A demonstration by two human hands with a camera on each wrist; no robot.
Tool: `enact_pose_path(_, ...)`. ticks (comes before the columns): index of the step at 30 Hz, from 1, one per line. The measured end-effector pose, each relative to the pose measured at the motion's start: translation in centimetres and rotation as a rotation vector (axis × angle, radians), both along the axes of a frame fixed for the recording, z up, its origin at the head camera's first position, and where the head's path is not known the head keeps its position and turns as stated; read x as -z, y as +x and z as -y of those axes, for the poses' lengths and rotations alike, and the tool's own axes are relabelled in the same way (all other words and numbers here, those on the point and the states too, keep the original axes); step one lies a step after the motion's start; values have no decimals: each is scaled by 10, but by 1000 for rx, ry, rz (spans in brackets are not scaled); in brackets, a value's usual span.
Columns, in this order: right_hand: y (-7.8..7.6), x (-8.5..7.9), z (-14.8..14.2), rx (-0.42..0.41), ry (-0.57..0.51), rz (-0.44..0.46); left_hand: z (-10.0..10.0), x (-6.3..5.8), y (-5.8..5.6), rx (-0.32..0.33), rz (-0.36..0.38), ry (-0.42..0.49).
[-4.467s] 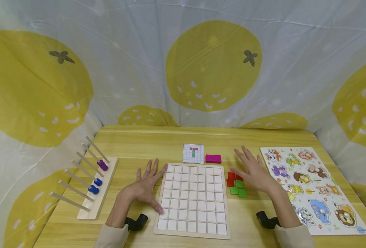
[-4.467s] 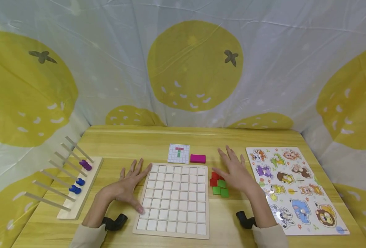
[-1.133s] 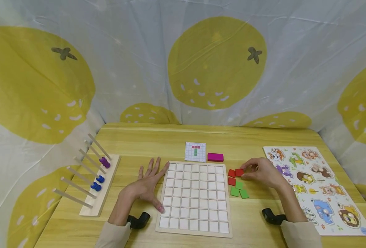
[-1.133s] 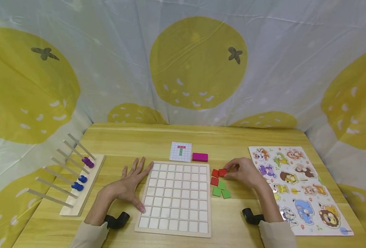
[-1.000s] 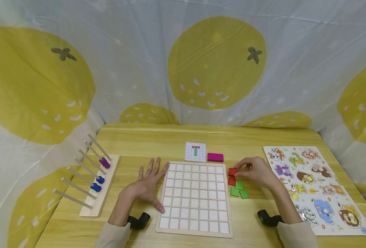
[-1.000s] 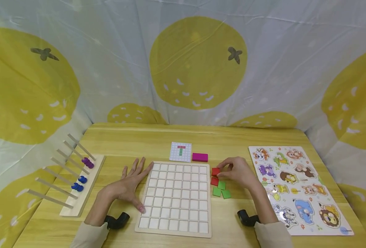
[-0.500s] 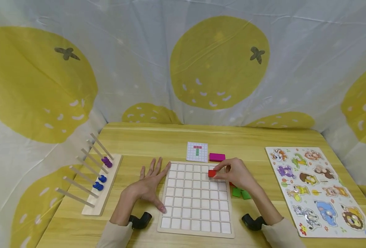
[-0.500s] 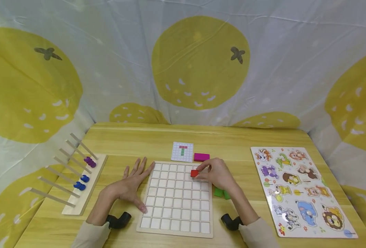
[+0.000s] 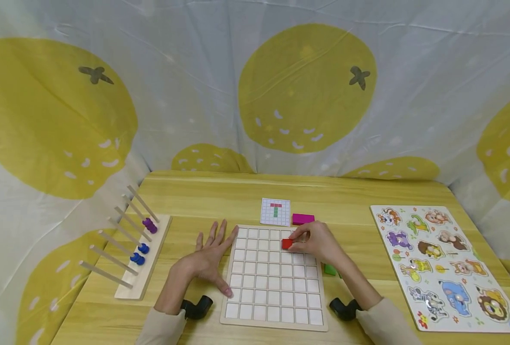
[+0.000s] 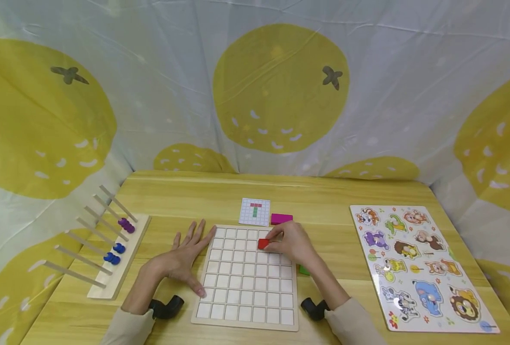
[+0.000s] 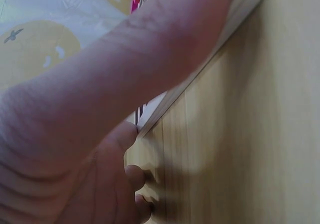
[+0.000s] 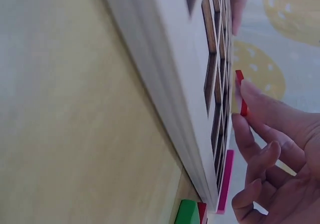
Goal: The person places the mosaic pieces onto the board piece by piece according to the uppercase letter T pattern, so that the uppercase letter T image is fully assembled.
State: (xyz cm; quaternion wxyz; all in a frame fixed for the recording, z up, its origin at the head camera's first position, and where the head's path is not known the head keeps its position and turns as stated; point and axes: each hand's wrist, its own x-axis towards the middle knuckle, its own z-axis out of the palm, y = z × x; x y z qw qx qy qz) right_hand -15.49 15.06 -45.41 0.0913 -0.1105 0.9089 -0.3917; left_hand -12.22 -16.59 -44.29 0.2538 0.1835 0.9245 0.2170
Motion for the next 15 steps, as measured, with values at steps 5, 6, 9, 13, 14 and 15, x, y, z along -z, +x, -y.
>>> enact_pose_path(5, -1, -1, 4, -10, 24, -15, 0, 0, 0, -2, 1, 4)
enact_pose_path(6, -1, 0, 4, -12, 25, -16, 0, 0, 0, -2, -1, 7)
enact_pose_path(9, -2, 0, 4, -15, 30, -18, 1, 1, 0, -2, 1, 9)
enact_pose_path(13, -3, -1, 5, -20, 39, -27, 1, 3, -1, 1, 1, 10)
enact_pose_path(14, -3, -1, 5, -22, 43, -30, 1, 3, -1, 0, 0, 9)
enact_pose_path(15, -3, -1, 5, -24, 47, -33, 1, 3, -1, 0, -1, 8)
